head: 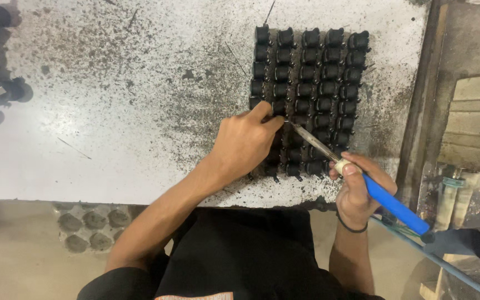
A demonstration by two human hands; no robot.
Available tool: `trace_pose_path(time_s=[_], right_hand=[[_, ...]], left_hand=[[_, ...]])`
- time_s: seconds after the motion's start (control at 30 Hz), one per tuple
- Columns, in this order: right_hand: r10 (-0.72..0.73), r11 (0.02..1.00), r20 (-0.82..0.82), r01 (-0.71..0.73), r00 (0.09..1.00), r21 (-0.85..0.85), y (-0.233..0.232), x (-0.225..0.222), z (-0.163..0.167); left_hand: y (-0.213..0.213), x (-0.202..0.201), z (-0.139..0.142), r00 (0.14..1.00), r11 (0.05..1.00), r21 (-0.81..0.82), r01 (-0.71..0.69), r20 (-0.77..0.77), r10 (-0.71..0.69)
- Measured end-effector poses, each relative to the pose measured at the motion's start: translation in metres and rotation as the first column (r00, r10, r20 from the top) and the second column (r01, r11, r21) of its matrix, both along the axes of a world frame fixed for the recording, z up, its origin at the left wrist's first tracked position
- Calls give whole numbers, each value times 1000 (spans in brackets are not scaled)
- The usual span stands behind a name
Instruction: The person solders small black electronic components arranged in a grid on a workbench, holding each component steady with one hand while applying a soldering iron with the other, working through the components one at a time. A pile of unsoldered components sits nearby on the bench.
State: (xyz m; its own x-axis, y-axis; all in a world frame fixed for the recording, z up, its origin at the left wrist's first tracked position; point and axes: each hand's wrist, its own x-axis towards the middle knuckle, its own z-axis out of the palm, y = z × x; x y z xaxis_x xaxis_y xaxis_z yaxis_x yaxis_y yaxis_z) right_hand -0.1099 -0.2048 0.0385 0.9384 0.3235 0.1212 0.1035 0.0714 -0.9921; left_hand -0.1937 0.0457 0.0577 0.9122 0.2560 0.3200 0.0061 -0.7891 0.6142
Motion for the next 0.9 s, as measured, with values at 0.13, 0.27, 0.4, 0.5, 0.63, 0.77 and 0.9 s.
trace_pose_path(time_s=[0.13,0.27,0.4,0.5,0.63,0.77,0.9], right_hand=[[0,1000,-18,-1,1000,-11,3,0,0],[-31,999,-31,30,999,-27,6,-1,1],[-21,1000,-13,21,1000,-9,7,-3,-1],[7,999,-7,-7,1000,-39,7,-4,-2],[-3,999,-26,2,1000,-38,8,-1,-1],[4,1000,-160,-4,987,1,11,6,0],[-4,1000,-179,7,984,21,14,7,-2]], left_hand=[[0,3,-2,998,1000,25,19,-60,-17],[1,3,-2,995,997,66,42,-89,-36],[3,1,-2,994,999,27,31,-105,-28],[5,6,-3,992,998,12,57,-118,-55],[6,10,-3,978,993,34,112,-179,-104],[5,4,-2,992,995,-35,98,-81,-100],[8,0,-5,993,991,-101,83,-79,-91]])
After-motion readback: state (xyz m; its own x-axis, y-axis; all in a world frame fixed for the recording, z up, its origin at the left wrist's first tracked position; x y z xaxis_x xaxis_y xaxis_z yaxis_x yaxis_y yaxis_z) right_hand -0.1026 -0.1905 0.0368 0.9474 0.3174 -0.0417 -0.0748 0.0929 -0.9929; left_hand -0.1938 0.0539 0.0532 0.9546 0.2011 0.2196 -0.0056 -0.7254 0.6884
